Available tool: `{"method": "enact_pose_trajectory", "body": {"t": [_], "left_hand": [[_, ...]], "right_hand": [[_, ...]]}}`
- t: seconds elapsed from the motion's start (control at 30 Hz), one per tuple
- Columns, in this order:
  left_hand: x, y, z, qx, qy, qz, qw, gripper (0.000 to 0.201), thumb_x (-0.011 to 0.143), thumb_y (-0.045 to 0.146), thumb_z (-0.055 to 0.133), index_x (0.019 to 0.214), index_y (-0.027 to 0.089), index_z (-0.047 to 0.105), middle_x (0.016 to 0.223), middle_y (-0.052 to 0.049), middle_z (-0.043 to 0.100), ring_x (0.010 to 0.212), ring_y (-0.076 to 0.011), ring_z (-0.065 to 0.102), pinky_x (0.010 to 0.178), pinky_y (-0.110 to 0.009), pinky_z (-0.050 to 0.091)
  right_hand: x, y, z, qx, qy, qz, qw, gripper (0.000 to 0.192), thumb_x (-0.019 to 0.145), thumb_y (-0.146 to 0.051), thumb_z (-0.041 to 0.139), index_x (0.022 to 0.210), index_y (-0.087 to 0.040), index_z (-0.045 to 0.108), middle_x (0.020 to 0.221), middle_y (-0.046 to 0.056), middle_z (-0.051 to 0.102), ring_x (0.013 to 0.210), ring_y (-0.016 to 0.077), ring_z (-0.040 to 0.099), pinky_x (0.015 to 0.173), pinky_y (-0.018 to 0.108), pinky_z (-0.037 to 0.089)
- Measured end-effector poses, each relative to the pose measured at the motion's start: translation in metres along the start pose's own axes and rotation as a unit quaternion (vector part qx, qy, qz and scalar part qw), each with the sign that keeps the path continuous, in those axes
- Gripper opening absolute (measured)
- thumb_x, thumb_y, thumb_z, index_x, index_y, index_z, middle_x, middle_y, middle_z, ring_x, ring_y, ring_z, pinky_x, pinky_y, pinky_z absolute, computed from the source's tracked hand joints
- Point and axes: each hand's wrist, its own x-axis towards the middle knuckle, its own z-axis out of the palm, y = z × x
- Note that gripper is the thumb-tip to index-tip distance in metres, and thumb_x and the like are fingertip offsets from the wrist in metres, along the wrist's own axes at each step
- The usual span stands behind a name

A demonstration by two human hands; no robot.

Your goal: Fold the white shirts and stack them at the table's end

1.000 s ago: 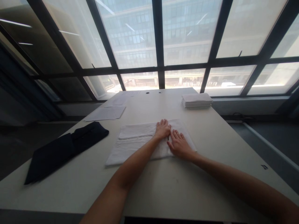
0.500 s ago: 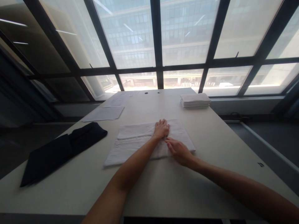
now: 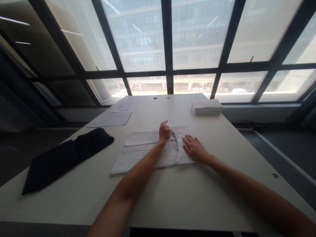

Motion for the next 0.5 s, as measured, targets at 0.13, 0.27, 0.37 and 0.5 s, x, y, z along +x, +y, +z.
{"method": "enact_pose_trajectory", "body": {"t": [0.13,0.27,0.37,0.5], "left_hand": [[-0.021,0.016,0.005,0.074,-0.106,0.202,0.971,0.051,0.095,0.011,0.038,0.143,0.013,0.055,0.149,-0.011,0.055,0.142,-0.0198,0.044,0.122,-0.038,0.030],[-0.037,0.022,0.014,0.200,-0.264,0.224,0.917,0.053,0.105,0.034,0.035,0.152,0.012,0.043,0.160,-0.015,0.039,0.151,-0.0283,0.029,0.123,-0.052,0.023],[-0.033,0.016,0.009,0.232,-0.280,0.161,0.917,0.057,0.107,0.042,0.027,0.156,0.014,0.036,0.165,-0.013,0.030,0.154,-0.0316,0.022,0.122,-0.059,0.021],[-0.027,0.008,0.002,0.243,-0.261,0.130,0.925,0.058,0.106,0.040,0.023,0.157,0.014,0.035,0.166,-0.012,0.028,0.154,-0.0319,0.021,0.122,-0.058,0.020]], "right_hand": [[0.001,-0.001,0.002,-0.014,0.010,0.012,1.000,0.060,0.105,-0.039,0.031,0.157,-0.010,0.036,0.164,0.017,0.029,0.153,0.0276,0.024,0.124,0.047,0.017],[0.001,0.000,0.007,-0.029,0.008,0.035,0.999,0.064,0.103,-0.039,0.032,0.157,-0.004,0.034,0.163,0.019,0.031,0.153,0.0285,0.025,0.124,0.046,0.017],[0.000,-0.001,0.011,-0.036,0.003,0.049,0.998,0.065,0.103,-0.039,0.031,0.157,-0.002,0.033,0.164,0.020,0.027,0.153,0.0292,0.022,0.124,0.046,0.016],[0.004,-0.006,0.017,-0.033,-0.010,0.104,0.994,0.066,0.104,-0.042,0.027,0.159,-0.007,0.028,0.166,0.019,0.022,0.154,0.0308,0.018,0.123,0.052,0.014]]}}
